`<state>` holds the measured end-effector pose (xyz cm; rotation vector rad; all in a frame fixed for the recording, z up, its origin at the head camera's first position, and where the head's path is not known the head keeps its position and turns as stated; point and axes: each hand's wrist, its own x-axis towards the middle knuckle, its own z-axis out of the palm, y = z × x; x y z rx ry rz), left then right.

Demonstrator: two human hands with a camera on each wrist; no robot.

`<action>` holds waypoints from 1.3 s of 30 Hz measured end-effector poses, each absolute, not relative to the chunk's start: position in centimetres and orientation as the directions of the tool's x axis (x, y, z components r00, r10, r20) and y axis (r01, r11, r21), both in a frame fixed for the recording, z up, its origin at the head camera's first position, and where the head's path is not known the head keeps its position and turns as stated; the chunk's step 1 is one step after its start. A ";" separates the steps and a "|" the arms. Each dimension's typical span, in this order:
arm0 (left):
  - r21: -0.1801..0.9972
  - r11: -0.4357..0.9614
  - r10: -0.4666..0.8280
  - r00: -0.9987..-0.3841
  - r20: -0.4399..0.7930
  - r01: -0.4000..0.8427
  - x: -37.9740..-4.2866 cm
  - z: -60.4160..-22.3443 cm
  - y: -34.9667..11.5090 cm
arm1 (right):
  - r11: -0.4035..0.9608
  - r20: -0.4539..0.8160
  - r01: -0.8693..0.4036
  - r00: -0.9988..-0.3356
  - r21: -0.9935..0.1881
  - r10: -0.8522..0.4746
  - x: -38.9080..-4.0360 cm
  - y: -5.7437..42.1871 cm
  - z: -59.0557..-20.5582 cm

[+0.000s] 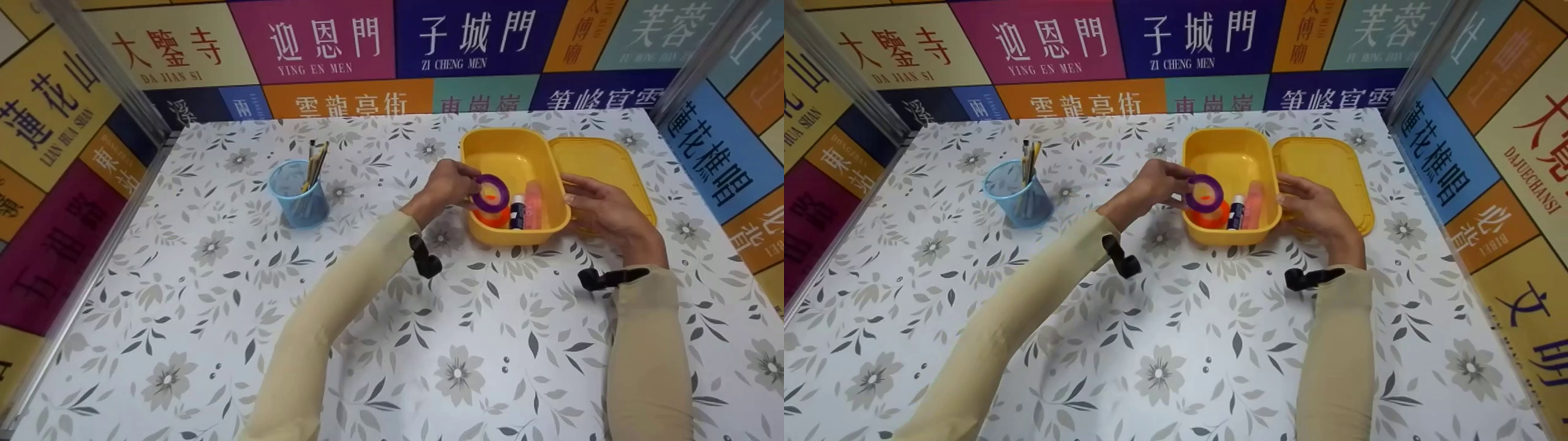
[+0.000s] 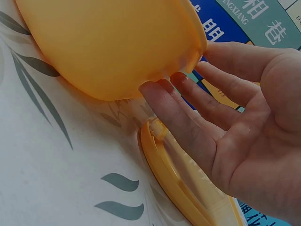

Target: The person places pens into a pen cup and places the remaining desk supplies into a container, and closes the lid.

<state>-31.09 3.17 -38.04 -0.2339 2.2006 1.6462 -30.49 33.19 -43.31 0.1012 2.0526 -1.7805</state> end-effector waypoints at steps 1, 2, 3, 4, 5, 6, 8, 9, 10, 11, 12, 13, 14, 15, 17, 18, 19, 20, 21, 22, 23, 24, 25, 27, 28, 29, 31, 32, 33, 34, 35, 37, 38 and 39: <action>0.883 0.313 0.090 -0.914 -0.395 -0.350 -31.1 -38.0 3.2 | 0.172 -0.354 0.321 -0.910 -0.931 -0.216 -30.5 33.1 -43.3; 0.875 0.327 0.081 -0.912 -0.402 -0.357 -31.2 -37.9 3.3 | 0.169 -0.352 0.320 -0.910 -0.932 -0.218 -30.5 33.1 -43.4; 0.870 0.337 0.075 -0.910 -0.407 -0.361 -31.3 -37.9 3.4 | 0.171 -0.354 0.321 -0.910 -0.931 -0.218 -30.5 33.1 -43.4; 0.867 0.346 0.075 -0.911 -0.406 -0.358 -31.3 -37.9 3.5 | 0.172 -0.355 0.322 -0.909 -0.931 -0.218 -30.5 33.1 -43.4; 0.865 0.355 0.073 -0.912 -0.404 -0.355 -31.4 -37.9 3.6 | 0.179 -0.357 0.322 -0.909 -0.930 -0.217 -30.6 33.2 -43.4; 0.860 0.371 0.070 -0.913 -0.402 -0.350 -31.4 -37.9 3.7 | 0.191 -0.356 0.318 -0.909 -0.929 -0.215 -30.6 33.2 -43.4; 0.851 0.400 0.061 -0.917 -0.394 -0.339 -31.5 -37.7 4.1 | 0.216 -0.359 0.316 -0.910 -0.924 -0.206 -30.6 33.2 -43.4; 0.848 0.413 0.058 -0.920 -0.388 -0.331 -31.5 -37.7 4.3 | 0.222 -0.360 0.315 -0.911 -0.923 -0.202 -30.6 33.2 -43.4; 0.842 0.433 0.054 -0.923 -0.382 -0.323 -31.5 -37.6 4.5 | 0.229 -0.362 0.316 -0.911 -0.921 -0.199 -30.6 33.2 -43.4; 0.833 0.451 0.048 -0.923 -0.381 -0.320 -31.5 -37.6 4.7 | 0.235 -0.365 0.318 -0.910 -0.919 -0.196 -30.7 33.2 -43.4; 0.825 0.467 0.044 -0.924 -0.381 -0.318 -31.5 -37.6 4.9 | 0.242 -0.366 0.317 -0.910 -0.917 -0.194 -30.7 33.2 -43.4; 0.818 0.480 0.041 -0.923 -0.382 -0.317 -31.5 -37.5 5.1 | 0.241 -0.366 0.318 -0.910 -0.917 -0.194 -30.7 33.2 -43.3; 0.809 0.495 0.036 -0.923 -0.384 -0.318 -31.5 -37.5 5.3 | 0.241 -0.366 0.318 -0.910 -0.917 -0.194 -30.6 33.2 -43.2; 0.801 0.510 0.032 -0.923 -0.383 -0.314 -31.4 -37.5 5.5 | 0.238 -0.365 0.317 -0.910 -0.918 -0.196 -30.6 33.2 -43.2; 0.792 0.534 0.033 -0.929 -0.370 -0.296 -31.3 -37.5 5.8 | 0.237 -0.364 0.316 -0.910 -0.919 -0.198 -30.6 33.3 -43.1; 0.790 0.547 0.037 -0.935 -0.352 -0.276 -31.2 -37.6 5.9 | 0.238 -0.359 0.311 -0.912 -0.920 -0.199 -30.6 33.3 -43.1; 0.789 0.559 0.041 -0.941 -0.335 -0.256 -31.2 -37.6 6.0 | 0.237 -0.356 0.307 -0.913 -0.921 -0.200 -30.5 33.2 -43.1; 0.790 0.565 0.046 -0.947 -0.318 -0.238 -31.1 -37.7 6.0 | 0.240 -0.356 0.306 -0.913 -0.921 -0.199 -30.5 33.2 -43.1; 0.790 0.573 0.054 -0.951 -0.303 -0.219 -31.0 -37.8 6.1 | 0.243 -0.355 0.305 -0.914 -0.921 -0.198 -30.5 33.2 -43.1; 0.789 0.578 0.060 -0.954 -0.295 -0.208 -30.9 -37.8 6.1 | 0.246 -0.355 0.305 -0.914 -0.920 -0.196 -30.5 33.2 -43.2; 0.788 0.586 0.067 -0.958 -0.280 -0.189 -30.8 -37.9 6.1 | 0.253 -0.356 0.305 -0.914 -0.918 -0.194 -30.4 33.2 -43.3; 0.786 0.593 0.073 -0.960 -0.269 -0.175 -30.7 -37.9 6.2 | 0.257 -0.357 0.304 -0.914 -0.917 -0.191 -30.4 33.1 -43.3; 0.784 0.599 0.080 -0.962 -0.262 -0.164 -30.5 -37.9 6.2 | 0.261 -0.359 0.305 -0.913 -0.916 -0.192 -30.4 33.1 -43.3; 0.778 0.612 0.092 -0.965 -0.247 -0.141 -30.2 -37.8 6.1 | 0.265 -0.362 0.305 -0.911 -0.914 -0.199 -30.4 33.1 -43.4; 0.776 0.618 0.098 -0.966 -0.240 -0.130 -30.1 -37.8 6.1 | 0.265 -0.363 0.306 -0.910 -0.914 -0.201 -30.4 33.1 -43.4; 0.774 0.623 0.104 -0.968 -0.228 -0.115 -30.0 -37.7 6.1 | 0.267 -0.362 0.304 -0.910 -0.915 -0.204 -30.4 33.1 -43.4; 0.773 0.625 0.107 -0.969 -0.221 -0.107 -29.8 -37.4 5.9 | 0.267 -0.355 0.296 -0.912 -0.917 -0.207 -30.4 33.2 -43.3; 0.776 0.623 0.108 -0.971 -0.215 -0.102 -29.8 -37.3 5.7 | 0.269 -0.354 0.296 -0.912 -0.917 -0.206 -30.5 33.2 -43.3; 0.779 0.619 0.107 -0.973 -0.204 -0.095 -29.9 -37.2 5.5 | 0.270 -0.355 0.296 -0.913 -0.916 -0.201 -30.5 33.2 -43.2; 0.786 0.612 0.104 -0.976 -0.193 -0.090 -29.9 -37.2 5.3 | 0.270 -0.354 0.296 -0.914 -0.916 -0.199 -30.5 33.2 -43.2; 0.797 0.597 0.097 -0.978 -0.184 -0.091 -30.0 -37.2 5.0 | 0.269 -0.354 0.297 -0.914 -0.916 -0.199 -30.5 33.2 -43.2; 0.821 0.565 0.081 -0.985 -0.150 -0.078 -30.1 -37.4 4.2 | 0.264 -0.358 0.302 -0.913 -0.916 -0.197 -30.5 33.2 -43.2; 0.832 0.550 0.070 -0.989 -0.130 -0.070 -30.2 -37.6 3.9 | 0.260 -0.359 0.304 -0.912 -0.916 -0.199 -30.5 33.2 -43.2; 0.845 0.530 0.057 -0.991 -0.120 -0.072 -30.3 -37.8 3.5 | 0.258 -0.360 0.305 -0.912 -0.917 -0.199 -30.4 33.2 -43.3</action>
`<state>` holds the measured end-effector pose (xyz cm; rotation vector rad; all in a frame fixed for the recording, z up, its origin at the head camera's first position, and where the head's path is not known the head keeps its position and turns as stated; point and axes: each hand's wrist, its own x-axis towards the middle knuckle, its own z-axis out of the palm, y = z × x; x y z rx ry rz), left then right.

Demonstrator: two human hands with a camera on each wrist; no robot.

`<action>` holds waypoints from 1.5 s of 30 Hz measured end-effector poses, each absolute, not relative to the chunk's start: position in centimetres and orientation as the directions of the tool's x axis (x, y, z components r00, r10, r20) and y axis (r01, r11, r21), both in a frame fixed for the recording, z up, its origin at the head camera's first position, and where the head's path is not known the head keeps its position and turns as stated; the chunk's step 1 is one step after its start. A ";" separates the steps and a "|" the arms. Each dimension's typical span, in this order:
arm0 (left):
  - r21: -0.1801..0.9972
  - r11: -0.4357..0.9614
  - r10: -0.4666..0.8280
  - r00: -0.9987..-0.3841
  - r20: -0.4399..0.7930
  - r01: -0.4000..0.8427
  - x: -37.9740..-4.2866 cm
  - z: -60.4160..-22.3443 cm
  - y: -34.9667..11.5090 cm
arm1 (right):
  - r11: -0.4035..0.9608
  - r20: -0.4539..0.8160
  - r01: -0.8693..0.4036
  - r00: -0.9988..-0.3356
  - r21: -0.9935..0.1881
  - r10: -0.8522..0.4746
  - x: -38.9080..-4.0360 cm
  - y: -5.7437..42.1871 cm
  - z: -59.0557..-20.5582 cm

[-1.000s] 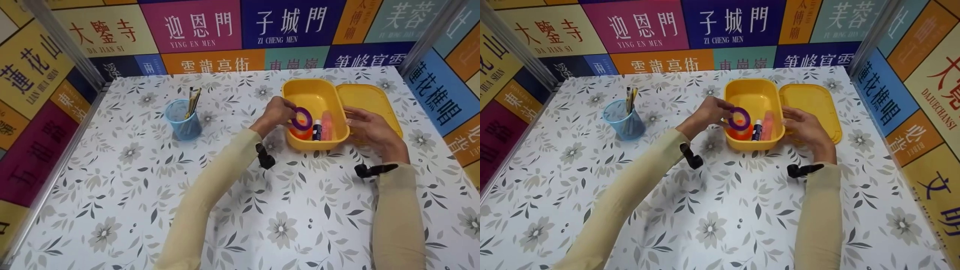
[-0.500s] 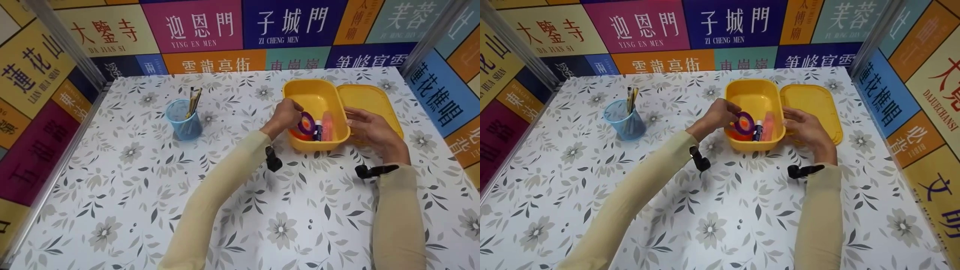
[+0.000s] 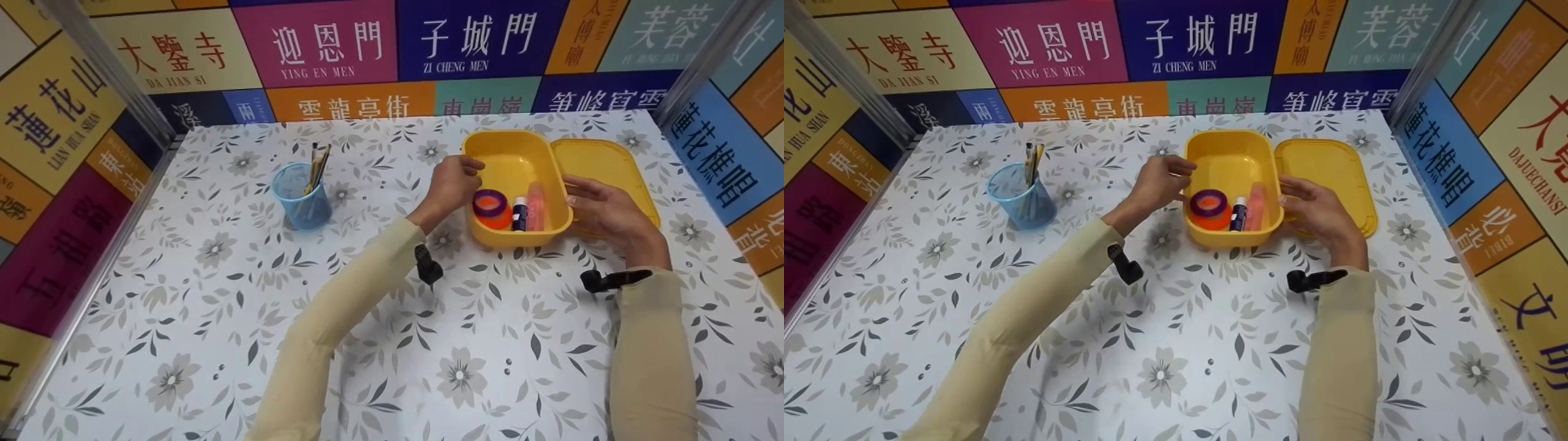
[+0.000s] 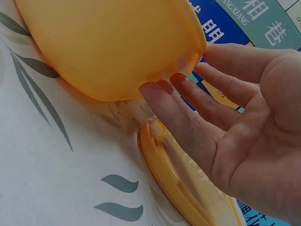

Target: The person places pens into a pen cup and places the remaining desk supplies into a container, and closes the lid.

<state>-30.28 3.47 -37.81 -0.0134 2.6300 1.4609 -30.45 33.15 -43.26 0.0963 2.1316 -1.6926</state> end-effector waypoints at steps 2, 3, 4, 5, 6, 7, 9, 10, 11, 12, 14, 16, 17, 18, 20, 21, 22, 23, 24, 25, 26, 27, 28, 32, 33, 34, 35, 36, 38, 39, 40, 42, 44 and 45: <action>0.869 0.485 0.037 -0.991 -0.125 -0.092 -30.4 -38.4 2.8 | 0.251 -0.354 0.302 -0.913 -0.920 -0.201 -30.4 33.2 -43.3; 0.881 0.462 0.031 -0.991 -0.130 -0.101 -30.4 -38.7 2.5 | 0.246 -0.350 0.299 -0.914 -0.922 -0.204 -30.4 33.2 -43.4; 0.893 0.435 0.027 -0.990 -0.142 -0.116 -30.4 -39.0 2.3 | 0.242 -0.346 0.295 -0.915 -0.925 -0.207 -30.4 33.2 -43.4; 0.901 0.409 0.025 -0.986 -0.166 -0.142 -30.5 -39.2 2.0 | 0.237 -0.342 0.292 -0.916 -0.927 -0.210 -30.4 33.3 -43.5; 0.912 0.376 0.028 -0.982 -0.189 -0.165 -30.5 -39.5 1.9 | 0.233 -0.339 0.289 -0.916 -0.928 -0.213 -30.4 33.3 -43.5; 0.921 0.342 0.031 -0.978 -0.208 -0.185 -30.5 -39.7 1.7 | 0.226 -0.336 0.288 -0.917 -0.931 -0.215 -30.4 33.3 -43.5; 0.935 0.282 0.043 -0.971 -0.237 -0.215 -30.6 -40.2 1.5 | 0.222 -0.333 0.286 -0.918 -0.932 -0.217 -30.4 33.3 -43.5; 0.938 0.260 0.051 -0.967 -0.251 -0.230 -30.6 -40.4 1.5 | 0.227 -0.333 0.285 -0.918 -0.931 -0.216 -30.4 33.2 -43.5; 0.940 0.238 0.059 -0.962 -0.265 -0.244 -30.6 -40.6 1.4 | 0.231 -0.336 0.287 -0.918 -0.930 -0.211 -30.3 33.2 -43.4; 0.943 0.214 0.069 -0.959 -0.275 -0.255 -30.6 -40.9 1.4 | 0.237 -0.338 0.288 -0.918 -0.928 -0.209 -30.4 33.2 -43.4; 0.944 0.184 0.087 -0.952 -0.294 -0.274 -30.6 -41.3 1.3 | 0.252 -0.346 0.293 -0.916 -0.922 -0.203 -30.4 33.1 -43.3; 0.946 0.162 0.108 -0.948 -0.301 -0.282 -30.5 -41.8 1.4 | 0.264 -0.356 0.301 -0.913 -0.917 -0.197 -30.3 33.1 -43.3; 0.947 0.150 0.118 -0.946 -0.302 -0.284 -30.5 -42.0 1.4 | 0.264 -0.360 0.304 -0.912 -0.915 -0.196 -30.4 33.1 -43.2; 0.948 0.140 0.128 -0.944 -0.303 -0.285 -30.5 -42.1 1.5 | 0.265 -0.361 0.306 -0.911 -0.915 -0.196 -30.4 33.1 -43.2; 0.951 0.116 0.147 -0.942 -0.301 -0.285 -30.4 -42.4 1.7 | 0.255 -0.361 0.308 -0.911 -0.917 -0.199 -30.3 33.1 -43.2; 0.953 0.102 0.153 -0.942 -0.300 -0.287 -30.4 -42.5 1.8 | 0.250 -0.361 0.309 -0.911 -0.918 -0.198 -30.3 33.2 -43.2; 0.953 0.085 0.158 -0.941 -0.300 -0.290 -30.3 -42.7 1.9 | 0.245 -0.359 0.308 -0.912 -0.919 -0.200 -30.3 33.3 -43.2; 0.953 0.065 0.159 -0.940 -0.302 -0.295 -30.3 -42.9 2.0 | 0.243 -0.358 0.308 -0.912 -0.920 -0.200 -30.2 33.3 -43.2; 0.952 0.046 0.162 -0.938 -0.306 -0.302 -30.2 -43.0 2.0 | 0.243 -0.359 0.309 -0.911 -0.920 -0.201 -30.2 33.3 -43.2; 0.950 0.029 0.162 -0.936 -0.312 -0.311 -30.2 -43.2 2.0 | 0.245 -0.363 0.312 -0.910 -0.918 -0.200 -30.2 33.3 -43.2; 0.947 0.010 0.161 -0.935 -0.317 -0.320 -30.2 -43.4 2.0 | 0.249 -0.365 0.313 -0.910 -0.916 -0.199 -30.2 33.3 -43.3; 0.943 -0.013 0.163 -0.932 -0.325 -0.332 -30.2 -43.5 2.0 | 0.257 -0.368 0.315 -0.908 -0.914 -0.198 -30.2 33.3 -43.2; 0.938 -0.033 0.163 -0.928 -0.335 -0.345 -30.2 -43.6 2.0 | 0.262 -0.371 0.315 -0.907 -0.912 -0.199 -30.2 33.3 -43.2; 0.929 -0.068 0.176 -0.921 -0.349 -0.365 -30.1 -43.5 1.8 | 0.287 -0.375 0.312 -0.906 -0.905 -0.198 -30.3 33.2 -43.2; 0.929 -0.066 0.178 -0.920 -0.348 -0.365 -30.0 -43.5 1.8 | 0.290 -0.373 0.310 -0.906 -0.906 -0.198 -30.3 33.2 -43.2; 0.929 -0.061 0.179 -0.920 -0.349 -0.364 -30.0 -43.5 1.8 | 0.289 -0.371 0.307 -0.907 -0.907 -0.199 -30.3 33.2 -43.2; 0.931 -0.056 0.179 -0.921 -0.347 -0.362 -30.0 -43.5 1.7 | 0.289 -0.369 0.306 -0.908 -0.907 -0.198 -30.3 33.2 -43.2; 0.930 -0.052 0.176 -0.920 -0.349 -0.363 -30.0 -43.5 1.7 | 0.282 -0.367 0.306 -0.908 -0.909 -0.199 -30.3 33.2 -43.2; 0.929 -0.050 0.170 -0.919 -0.355 -0.368 -30.0 -43.5 1.6 | 0.266 -0.362 0.305 -0.910 -0.915 -0.201 -30.3 33.2 -43.2; 0.925 -0.056 0.172 -0.916 -0.362 -0.376 -29.9 -43.5 1.5 | 0.257 -0.357 0.302 -0.911 -0.918 -0.206 -30.3 33.2 -43.3; 0.921 -0.059 0.175 -0.912 -0.371 -0.386 -29.9 -43.6 1.4 | 0.253 -0.355 0.300 -0.912 -0.920 -0.208 -30.3 33.2 -43.3; 0.914 -0.064 0.182 -0.905 -0.384 -0.401 -29.8 -43.6 1.2 | 0.256 -0.351 0.296 -0.914 -0.920 -0.206 -30.3 33.1 -43.4; 0.911 -0.072 0.193 -0.902 -0.387 -0.406 -29.8 -43.7 0.9 | 0.268 -0.350 0.292 -0.915 -0.918 -0.199 -30.3 33.1 -43.5; 0.909 -0.080 0.196 -0.901 -0.387 -0.408 -29.7 -43.8 0.8 | 0.276 -0.351 0.292 -0.915 -0.916 -0.197 -30.4 33.0 -43.5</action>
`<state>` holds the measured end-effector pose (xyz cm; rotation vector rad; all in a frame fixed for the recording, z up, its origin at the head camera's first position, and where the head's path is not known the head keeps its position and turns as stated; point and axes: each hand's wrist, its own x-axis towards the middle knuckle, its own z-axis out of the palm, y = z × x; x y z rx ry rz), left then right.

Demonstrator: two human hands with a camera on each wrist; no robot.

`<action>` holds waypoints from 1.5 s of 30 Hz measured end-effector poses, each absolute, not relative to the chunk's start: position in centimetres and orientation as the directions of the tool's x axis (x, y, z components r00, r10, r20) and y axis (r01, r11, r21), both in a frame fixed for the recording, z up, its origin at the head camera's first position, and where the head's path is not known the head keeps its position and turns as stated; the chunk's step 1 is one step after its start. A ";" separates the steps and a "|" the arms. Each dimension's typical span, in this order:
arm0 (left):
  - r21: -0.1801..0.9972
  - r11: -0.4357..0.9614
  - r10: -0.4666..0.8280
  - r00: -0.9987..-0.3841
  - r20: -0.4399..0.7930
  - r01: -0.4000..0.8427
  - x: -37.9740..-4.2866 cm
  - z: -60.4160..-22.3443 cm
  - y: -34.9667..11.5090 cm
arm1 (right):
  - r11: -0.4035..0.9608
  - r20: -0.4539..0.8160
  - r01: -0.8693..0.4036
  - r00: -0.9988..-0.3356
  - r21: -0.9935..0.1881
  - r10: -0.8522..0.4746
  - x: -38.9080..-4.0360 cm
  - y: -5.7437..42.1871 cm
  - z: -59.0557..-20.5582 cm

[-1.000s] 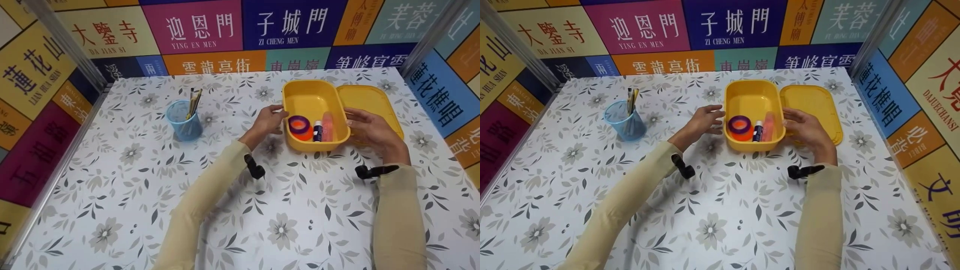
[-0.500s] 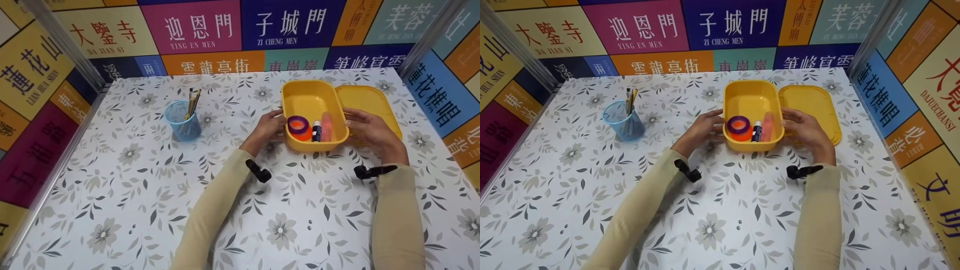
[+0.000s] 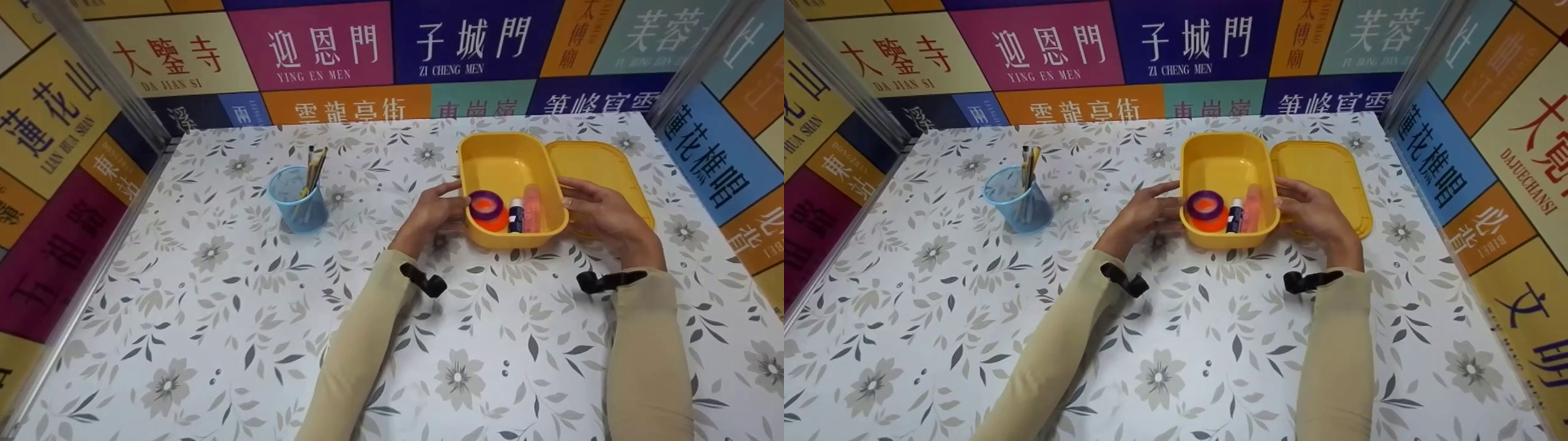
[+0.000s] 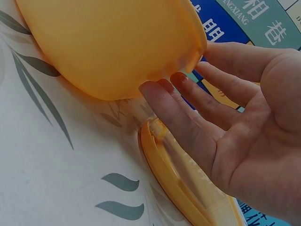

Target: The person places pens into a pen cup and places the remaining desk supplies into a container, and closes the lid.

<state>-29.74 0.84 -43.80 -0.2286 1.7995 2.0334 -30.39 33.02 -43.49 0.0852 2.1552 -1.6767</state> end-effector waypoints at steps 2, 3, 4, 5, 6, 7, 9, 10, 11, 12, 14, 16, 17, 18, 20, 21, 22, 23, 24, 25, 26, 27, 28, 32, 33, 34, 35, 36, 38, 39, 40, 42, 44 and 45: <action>0.908 -0.092 0.191 -0.903 -0.386 -0.408 -29.7 -44.0 0.7 | 0.285 -0.362 0.301 -0.912 -0.910 -0.191 -30.4 33.0 -43.6; 0.908 -0.098 0.189 -0.904 -0.384 -0.407 -29.7 -44.1 0.7 | 0.289 -0.367 0.305 -0.910 -0.907 -0.191 -30.4 33.0 -43.6; 0.908 -0.103 0.187 -0.905 -0.383 -0.405 -29.8 -44.2 0.7 | 0.289 -0.372 0.310 -0.908 -0.906 -0.192 -30.4 33.0 -43.6; 0.907 -0.107 0.182 -0.905 -0.386 -0.408 -29.8 -44.3 0.7 | 0.288 -0.375 0.313 -0.906 -0.905 -0.195 -30.5 33.0 -43.6; 0.906 -0.109 0.180 -0.904 -0.387 -0.410 -29.8 -44.3 0.7 | 0.288 -0.377 0.314 -0.905 -0.905 -0.196 -30.5 33.0 -43.6; 0.905 -0.111 0.180 -0.904 -0.387 -0.410 -29.8 -44.3 0.7 | 0.288 -0.375 0.312 -0.906 -0.905 -0.196 -30.5 33.1 -43.6; 0.905 -0.118 0.181 -0.905 -0.385 -0.409 -29.9 -44.3 0.7 | 0.278 -0.368 0.308 -0.908 -0.910 -0.198 -30.5 33.1 -43.5; 0.905 -0.125 0.182 -0.906 -0.383 -0.407 -29.9 -44.3 0.7 | 0.272 -0.365 0.306 -0.910 -0.912 -0.199 -30.5 33.1 -43.4; 0.904 -0.133 0.184 -0.906 -0.381 -0.407 -29.9 -44.4 0.7 | 0.263 -0.362 0.306 -0.910 -0.915 -0.201 -30.5 33.1 -43.4; 0.903 -0.144 0.187 -0.907 -0.377 -0.405 -30.0 -44.4 0.7 | 0.258 -0.361 0.306 -0.910 -0.916 -0.203 -30.5 33.2 -43.4; 0.901 -0.163 0.192 -0.908 -0.372 -0.403 -30.0 -44.5 0.7 | 0.247 -0.363 0.310 -0.908 -0.918 -0.209 -30.4 33.2 -43.3; 0.900 -0.182 0.197 -0.911 -0.362 -0.396 -30.0 -44.5 0.7 | 0.246 -0.370 0.317 -0.905 -0.916 -0.211 -30.4 33.2 -43.3; 0.900 -0.189 0.199 -0.912 -0.358 -0.394 -30.0 -44.5 0.7 | 0.248 -0.370 0.317 -0.904 -0.916 -0.212 -30.4 33.2 -43.3; 0.899 -0.196 0.200 -0.914 -0.354 -0.391 -30.0 -44.5 0.7 | 0.251 -0.371 0.316 -0.904 -0.915 -0.212 -30.4 33.2 -43.3; 0.898 -0.205 0.201 -0.915 -0.351 -0.390 -30.0 -44.5 0.7 | 0.248 -0.367 0.313 -0.906 -0.917 -0.213 -30.4 33.3 -43.3; 0.897 -0.211 0.202 -0.915 -0.348 -0.388 -30.0 -44.5 0.7 | 0.243 -0.364 0.311 -0.907 -0.919 -0.214 -30.4 33.3 -43.3; 0.896 -0.217 0.202 -0.916 -0.348 -0.388 -30.0 -44.5 0.7 | 0.237 -0.359 0.308 -0.908 -0.921 -0.215 -30.4 33.4 -43.4; 0.895 -0.220 0.201 -0.916 -0.347 -0.388 -30.0 -44.5 0.7 | 0.230 -0.353 0.304 -0.910 -0.925 -0.217 -30.4 33.4 -43.4; 0.893 -0.225 0.204 -0.915 -0.348 -0.390 -30.0 -44.5 0.8 | 0.227 -0.344 0.295 -0.913 -0.928 -0.220 -30.4 33.4 -43.4; 0.892 -0.226 0.206 -0.914 -0.350 -0.392 -30.0 -44.5 0.8 | 0.224 -0.337 0.288 -0.915 -0.931 -0.222 -30.3 33.4 -43.4; 0.890 -0.227 0.205 -0.913 -0.353 -0.395 -30.0 -44.5 0.8 | 0.228 -0.333 0.284 -0.916 -0.932 -0.221 -30.3 33.4 -43.4; 0.888 -0.228 0.205 -0.911 -0.357 -0.399 -30.0 -44.5 0.8 | 0.233 -0.329 0.278 -0.919 -0.932 -0.220 -30.3 33.4 -43.4; 0.885 -0.228 0.204 -0.909 -0.363 -0.405 -30.0 -44.4 0.8 | 0.243 -0.326 0.273 -0.921 -0.931 -0.215 -30.3 33.5 -43.4; 0.876 -0.216 0.199 -0.898 -0.392 -0.431 -30.0 -44.3 0.7 | 0.288 -0.338 0.283 -0.927 -0.915 -0.163 -30.1 33.6 -42.9; 0.875 -0.214 0.200 -0.896 -0.396 -0.435 -30.0 -44.3 0.6 | 0.287 -0.339 0.287 -0.928 -0.914 -0.152 -30.0 33.6 -42.7; 0.874 -0.211 0.200 -0.894 -0.400 -0.438 -30.0 -44.3 0.6 | 0.282 -0.336 0.287 -0.931 -0.916 -0.144 -30.0 33.7 -42.6; 0.874 -0.208 0.202 -0.893 -0.402 -0.440 -30.0 -44.3 0.6 | 0.283 -0.330 0.283 -0.934 -0.916 -0.136 -29.9 33.8 -42.4; 0.873 -0.206 0.202 -0.892 -0.404 -0.442 -30.0 -44.3 0.5 | 0.283 -0.324 0.278 -0.937 -0.918 -0.131 -29.8 33.8 -42.2; 0.872 -0.199 0.206 -0.889 -0.410 -0.448 -30.1 -44.3 0.5 | 0.282 -0.309 0.264 -0.943 -0.922 -0.127 -29.7 34.0 -41.8; 0.870 -0.200 0.208 -0.887 -0.413 -0.451 -30.2 -44.3 0.4 | 0.289 -0.303 0.257 -0.945 -0.922 -0.124 -29.6 34.1 -41.7; 0.868 -0.198 0.210 -0.884 -0.417 -0.456 -30.2 -44.3 0.4 | 0.299 -0.298 0.252 -0.947 -0.920 -0.119 -29.5 34.2 -41.5; 0.868 -0.207 0.202 -0.887 -0.415 -0.452 -30.2 -44.3 0.6 | 0.322 -0.300 0.255 -0.949 -0.912 -0.100 -29.5 34.5 -41.4; 0.868 -0.217 0.196 -0.891 -0.410 -0.447 -30.2 -44.4 0.7 | 0.334 -0.302 0.261 -0.950 -0.906 -0.076 -29.5 35.0 -41.3; 0.868 -0.222 0.193 -0.893 -0.407 -0.444 -30.1 -44.4 0.7 | 0.345 -0.301 0.263 -0.952 -0.901 -0.061 -29.6 35.3 -41.3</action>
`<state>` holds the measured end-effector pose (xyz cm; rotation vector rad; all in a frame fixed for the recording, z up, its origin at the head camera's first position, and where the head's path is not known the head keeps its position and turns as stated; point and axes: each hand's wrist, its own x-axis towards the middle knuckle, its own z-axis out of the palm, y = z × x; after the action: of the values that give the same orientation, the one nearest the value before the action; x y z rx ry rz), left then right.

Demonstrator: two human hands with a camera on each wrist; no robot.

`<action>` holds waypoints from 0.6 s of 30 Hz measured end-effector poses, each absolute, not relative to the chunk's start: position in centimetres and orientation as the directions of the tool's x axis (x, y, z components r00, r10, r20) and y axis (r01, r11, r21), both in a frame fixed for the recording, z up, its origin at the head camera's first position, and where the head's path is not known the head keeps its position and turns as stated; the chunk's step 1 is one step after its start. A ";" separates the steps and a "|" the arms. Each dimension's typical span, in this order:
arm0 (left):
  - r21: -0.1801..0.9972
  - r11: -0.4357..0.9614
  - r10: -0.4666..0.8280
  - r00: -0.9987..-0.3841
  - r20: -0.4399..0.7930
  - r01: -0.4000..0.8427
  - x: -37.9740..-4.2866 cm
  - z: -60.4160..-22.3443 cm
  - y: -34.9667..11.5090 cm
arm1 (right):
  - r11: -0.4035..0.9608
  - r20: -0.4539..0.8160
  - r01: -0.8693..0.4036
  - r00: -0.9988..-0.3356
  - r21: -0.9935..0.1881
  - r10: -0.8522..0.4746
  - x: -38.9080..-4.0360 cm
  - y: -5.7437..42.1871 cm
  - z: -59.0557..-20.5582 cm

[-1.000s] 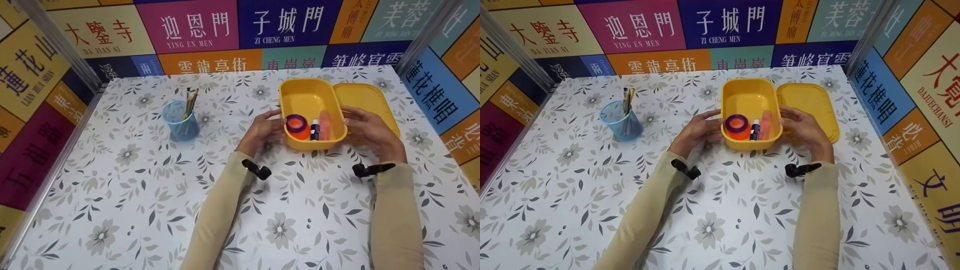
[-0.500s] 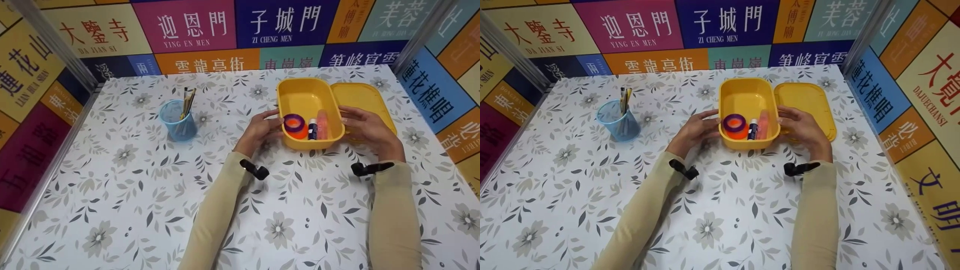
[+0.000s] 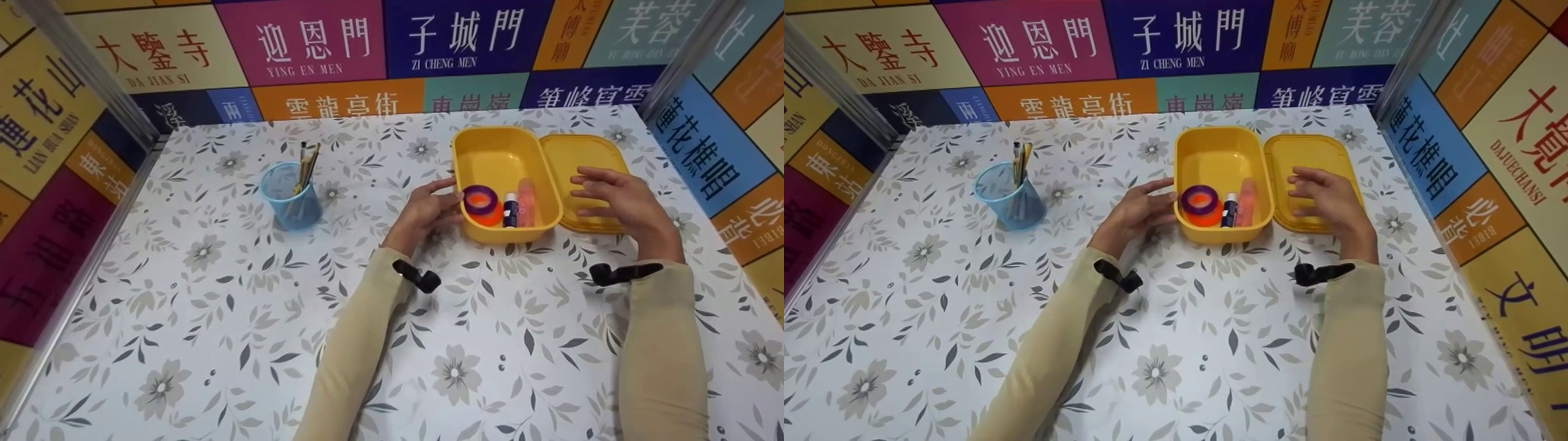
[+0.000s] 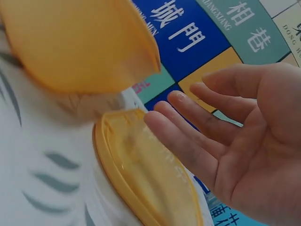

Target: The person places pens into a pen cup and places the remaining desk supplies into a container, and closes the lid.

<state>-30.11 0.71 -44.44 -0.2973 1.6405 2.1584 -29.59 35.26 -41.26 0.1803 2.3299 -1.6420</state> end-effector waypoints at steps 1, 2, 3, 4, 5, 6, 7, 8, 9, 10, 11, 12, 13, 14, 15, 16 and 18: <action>0.870 -0.224 0.189 -0.895 -0.403 -0.439 -30.1 -44.5 0.7 | 0.354 -0.300 0.265 -0.953 -0.897 -0.045 -29.7 35.6 -41.2; 0.872 -0.223 0.186 -0.898 -0.400 -0.435 -30.1 -44.5 0.8 | 0.359 -0.295 0.265 -0.955 -0.895 -0.030 -29.8 36.0 -41.1; 0.873 -0.220 0.188 -0.897 -0.400 -0.436 -30.1 -44.4 0.7 | 0.365 -0.290 0.266 -0.957 -0.892 -0.011 -29.8 36.3 -41.0; 0.872 -0.219 0.190 -0.896 -0.402 -0.438 -30.1 -44.5 0.7 | 0.373 -0.284 0.265 -0.959 -0.889 0.002 -29.9 36.7 -40.9; 0.871 -0.216 0.192 -0.894 -0.405 -0.441 -30.1 -44.5 0.7 | 0.381 -0.282 0.267 -0.959 -0.885 0.018 -30.0 37.1 -40.8; 0.870 -0.216 0.192 -0.893 -0.407 -0.443 -30.0 -44.5 0.6 | 0.393 -0.275 0.265 -0.961 -0.881 0.032 -30.1 37.5 -40.8; 0.870 -0.214 0.193 -0.892 -0.409 -0.445 -30.0 -44.4 0.6 | 0.394 -0.273 0.268 -0.961 -0.879 0.046 -30.1 37.9 -40.7; 0.869 -0.214 0.195 -0.891 -0.410 -0.447 -30.0 -44.4 0.7 | 0.392 -0.270 0.271 -0.961 -0.879 0.060 -30.1 38.4 -40.6; 0.868 -0.219 0.197 -0.891 -0.408 -0.446 -30.0 -44.5 0.7 | 0.397 -0.272 0.279 -0.959 -0.874 0.074 -30.1 38.8 -40.5; 0.868 -0.221 0.198 -0.892 -0.407 -0.445 -30.0 -44.4 0.7 | 0.401 -0.275 0.287 -0.957 -0.870 0.089 -30.0 39.3 -40.5; 0.868 -0.225 0.197 -0.893 -0.404 -0.443 -30.0 -44.4 0.8 | 0.400 -0.276 0.294 -0.956 -0.868 0.103 -29.9 39.7 -40.5; 0.869 -0.231 0.195 -0.896 -0.400 -0.438 -30.0 -44.5 0.8 | 0.397 -0.283 0.305 -0.952 -0.866 0.115 -29.9 40.1 -40.5; 0.871 -0.233 0.192 -0.899 -0.395 -0.432 -29.9 -44.5 0.8 | 0.384 -0.300 0.327 -0.945 -0.863 0.130 -29.8 40.5 -40.5; 0.872 -0.239 0.188 -0.902 -0.389 -0.426 -29.9 -44.5 0.8 | 0.365 -0.321 0.353 -0.936 -0.862 0.147 -29.7 40.9 -40.5; 0.874 -0.244 0.182 -0.905 -0.385 -0.421 -29.9 -44.5 0.8 | 0.338 -0.344 0.381 -0.924 -0.861 0.165 -29.7 41.2 -40.6; 0.875 -0.246 0.178 -0.907 -0.382 -0.417 -29.9 -44.6 0.8 | 0.299 -0.368 0.408 -0.912 -0.863 0.182 -29.6 41.6 -40.7; 0.876 -0.246 0.173 -0.908 -0.382 -0.416 -29.8 -44.6 0.9 | 0.216 -0.421 0.464 -0.881 -0.859 0.215 -29.5 42.4 -40.9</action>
<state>-29.82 0.85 -44.63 -0.2926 1.6444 2.2016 -29.49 42.42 -40.89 0.6474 2.2761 -1.7265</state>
